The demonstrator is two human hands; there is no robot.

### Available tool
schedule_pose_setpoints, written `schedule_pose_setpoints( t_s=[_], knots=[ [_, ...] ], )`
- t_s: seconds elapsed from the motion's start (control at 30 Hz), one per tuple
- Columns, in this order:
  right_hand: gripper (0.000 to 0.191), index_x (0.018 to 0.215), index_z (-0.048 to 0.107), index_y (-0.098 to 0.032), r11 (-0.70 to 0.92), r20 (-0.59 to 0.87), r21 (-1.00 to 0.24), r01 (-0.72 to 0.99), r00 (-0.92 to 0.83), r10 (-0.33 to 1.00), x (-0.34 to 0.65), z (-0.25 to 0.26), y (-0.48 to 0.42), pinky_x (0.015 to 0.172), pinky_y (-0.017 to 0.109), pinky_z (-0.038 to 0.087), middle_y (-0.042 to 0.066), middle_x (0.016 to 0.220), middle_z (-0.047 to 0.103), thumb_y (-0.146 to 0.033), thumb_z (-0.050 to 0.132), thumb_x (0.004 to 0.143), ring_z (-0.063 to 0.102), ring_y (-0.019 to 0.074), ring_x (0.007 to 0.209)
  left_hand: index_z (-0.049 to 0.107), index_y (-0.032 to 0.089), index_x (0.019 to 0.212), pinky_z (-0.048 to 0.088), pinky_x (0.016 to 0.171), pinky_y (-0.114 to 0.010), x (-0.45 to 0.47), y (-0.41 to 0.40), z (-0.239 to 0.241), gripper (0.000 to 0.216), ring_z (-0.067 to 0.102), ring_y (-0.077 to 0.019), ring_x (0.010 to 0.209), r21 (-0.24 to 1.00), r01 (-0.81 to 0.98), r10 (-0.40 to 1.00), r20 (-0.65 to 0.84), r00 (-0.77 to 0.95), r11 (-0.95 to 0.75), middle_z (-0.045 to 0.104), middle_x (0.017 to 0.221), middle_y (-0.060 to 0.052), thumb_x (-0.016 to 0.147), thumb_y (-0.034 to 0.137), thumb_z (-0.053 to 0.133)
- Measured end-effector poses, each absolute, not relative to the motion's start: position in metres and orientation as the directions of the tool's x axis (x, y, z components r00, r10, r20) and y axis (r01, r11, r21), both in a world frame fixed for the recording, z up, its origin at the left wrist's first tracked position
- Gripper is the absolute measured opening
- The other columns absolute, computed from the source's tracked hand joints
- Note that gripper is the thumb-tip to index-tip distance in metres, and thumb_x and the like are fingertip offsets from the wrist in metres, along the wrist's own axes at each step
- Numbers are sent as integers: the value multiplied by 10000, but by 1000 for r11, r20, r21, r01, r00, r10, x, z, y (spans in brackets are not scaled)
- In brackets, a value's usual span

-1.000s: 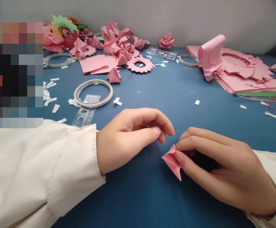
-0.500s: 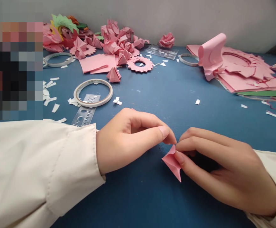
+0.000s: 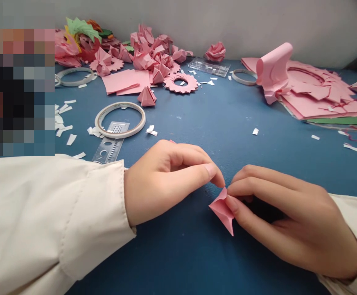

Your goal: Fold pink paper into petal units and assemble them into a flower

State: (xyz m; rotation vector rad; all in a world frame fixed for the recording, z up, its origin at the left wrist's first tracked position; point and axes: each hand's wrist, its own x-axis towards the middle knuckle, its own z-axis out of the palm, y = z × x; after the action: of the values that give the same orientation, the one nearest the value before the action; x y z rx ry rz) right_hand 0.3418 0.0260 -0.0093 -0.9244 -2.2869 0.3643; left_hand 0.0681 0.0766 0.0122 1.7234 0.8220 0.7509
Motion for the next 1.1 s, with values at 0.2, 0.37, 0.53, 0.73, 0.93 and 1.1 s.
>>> schedule_pose_setpoints(
  t_s=[0.2, 0.37, 0.53, 0.73, 0.93, 1.1],
  knots=[
    [205, 1147, 692, -296, 738, 453, -433, 517, -583, 675, 341, -3, 27, 615, 265, 618, -21, 920, 830, -136, 667, 1273, 806, 142, 719, 961, 300, 860, 583, 735, -172, 69, 77, 15, 335, 683, -90, 723, 969, 175, 835, 51, 547, -174, 900, 910, 93, 1129, 295, 762],
    [214, 1145, 676, -306, 737, 450, -433, 518, -585, 675, 341, -4, 28, 608, 270, 618, -22, 913, 830, -125, 673, 1260, 822, 157, 720, 985, 319, 931, 616, 733, -200, 68, 75, 15, 311, 735, -114, 724, 949, 242, 853, 48, 521, -200, 928, 911, 86, 1149, 352, 767],
    [205, 1180, 677, -304, 736, 440, -435, 519, -591, 676, 340, -5, 29, 648, 258, 622, -33, 940, 829, -119, 671, 1269, 809, 136, 746, 972, 310, 925, 617, 736, -138, 67, 76, 15, 335, 740, -78, 729, 958, 202, 839, 66, 540, -205, 943, 913, 111, 1166, 315, 739],
    [217, 1150, 673, -307, 742, 455, -433, 512, -586, 670, 341, -5, 28, 635, 260, 615, -29, 912, 818, -122, 672, 1265, 809, 149, 722, 975, 278, 1045, 673, 732, -141, 68, 79, 12, 245, 810, -95, 785, 958, 195, 819, 62, 571, -209, 955, 982, 71, 1128, 262, 745],
    [220, 1143, 679, -298, 744, 448, -412, 526, -594, 668, 342, -3, 29, 628, 258, 614, -27, 900, 811, -127, 656, 1281, 806, 142, 734, 935, 262, 1175, 672, 801, -93, 70, 73, 6, 300, 799, -57, 855, 980, 101, 802, 78, 592, -170, 910, 1024, 90, 1030, 117, 716],
    [225, 1113, 689, -293, 739, 451, -430, 519, -585, 674, 339, -3, 28, 626, 248, 615, -35, 887, 814, -113, 682, 1248, 804, 138, 721, 970, 306, 1200, 673, 731, -177, 68, 73, 6, 319, 739, -101, 784, 964, 193, 812, 38, 582, -183, 879, 999, 72, 1022, 194, 730]
  ],
)
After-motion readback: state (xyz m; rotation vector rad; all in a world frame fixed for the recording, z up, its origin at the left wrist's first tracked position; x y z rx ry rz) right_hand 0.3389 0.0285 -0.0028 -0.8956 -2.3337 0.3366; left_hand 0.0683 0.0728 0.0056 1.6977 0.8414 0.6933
